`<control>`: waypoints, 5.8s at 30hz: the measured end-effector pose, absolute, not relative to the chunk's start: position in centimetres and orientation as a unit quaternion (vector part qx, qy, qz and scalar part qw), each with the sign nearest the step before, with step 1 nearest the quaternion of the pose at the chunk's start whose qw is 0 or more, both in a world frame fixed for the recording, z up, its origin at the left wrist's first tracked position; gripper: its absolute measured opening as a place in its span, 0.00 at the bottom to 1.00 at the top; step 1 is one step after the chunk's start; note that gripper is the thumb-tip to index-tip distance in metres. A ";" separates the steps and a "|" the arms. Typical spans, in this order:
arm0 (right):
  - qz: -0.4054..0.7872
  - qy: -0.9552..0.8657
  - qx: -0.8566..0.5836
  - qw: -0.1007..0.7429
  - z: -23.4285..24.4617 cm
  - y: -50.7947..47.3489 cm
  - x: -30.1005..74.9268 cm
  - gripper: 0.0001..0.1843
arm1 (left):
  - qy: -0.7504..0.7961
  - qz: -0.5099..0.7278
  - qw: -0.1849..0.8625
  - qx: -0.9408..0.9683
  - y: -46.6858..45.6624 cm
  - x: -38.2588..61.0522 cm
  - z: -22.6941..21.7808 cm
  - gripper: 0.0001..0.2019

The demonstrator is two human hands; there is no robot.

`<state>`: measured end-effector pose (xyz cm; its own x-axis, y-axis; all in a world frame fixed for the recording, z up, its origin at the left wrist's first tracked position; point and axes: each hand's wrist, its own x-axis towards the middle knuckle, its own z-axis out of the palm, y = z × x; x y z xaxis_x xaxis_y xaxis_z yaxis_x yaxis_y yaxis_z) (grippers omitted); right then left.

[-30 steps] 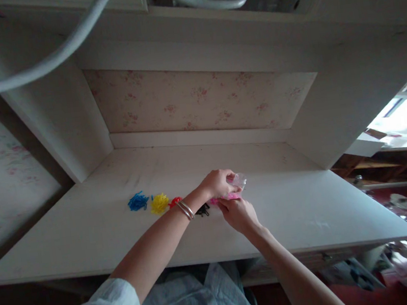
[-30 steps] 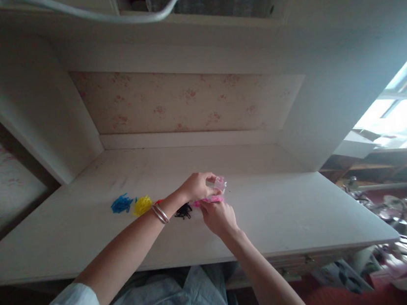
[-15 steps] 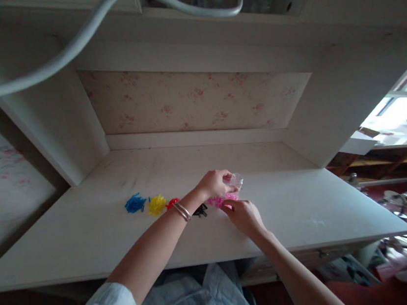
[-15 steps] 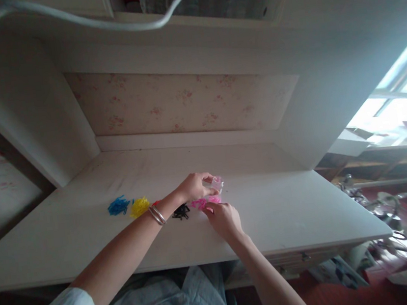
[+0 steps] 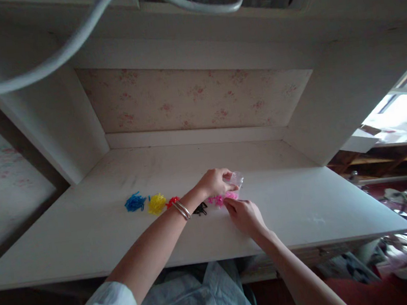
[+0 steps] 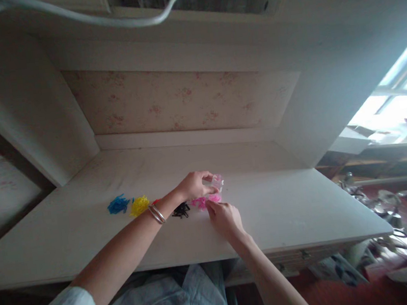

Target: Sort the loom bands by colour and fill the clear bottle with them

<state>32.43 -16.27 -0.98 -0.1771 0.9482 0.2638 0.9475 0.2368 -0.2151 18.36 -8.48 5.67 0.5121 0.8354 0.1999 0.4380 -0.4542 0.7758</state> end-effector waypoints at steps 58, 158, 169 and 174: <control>0.054 -0.759 -0.626 0.170 -1.2 -16.4 33.4 0.16 | 0.411 0.276 0.329 0.804 -8.6 18.3 5.8 0.25; 0.302 -0.621 -0.575 0.439 -2.9 -13.8 35.8 0.22 | 0.455 0.392 0.409 0.687 -10.6 17.2 6.6 0.14; 0.303 -0.607 -0.586 0.443 -2.4 -14.2 35.5 0.21 | 0.409 0.396 0.467 0.677 -10.0 21.3 8.0 0.13; 0.307 -0.607 -0.577 0.452 -2.4 -14.2 35.5 0.22 | 0.419 0.375 0.450 0.694 -9.6 20.6 7.2 0.14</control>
<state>35.54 -14.15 -2.40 0.0745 0.9781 0.1941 0.4240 0.1451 -0.8939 20.65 -9.59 7.22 0.3666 0.9193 0.1434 0.2439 -0.2437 0.9387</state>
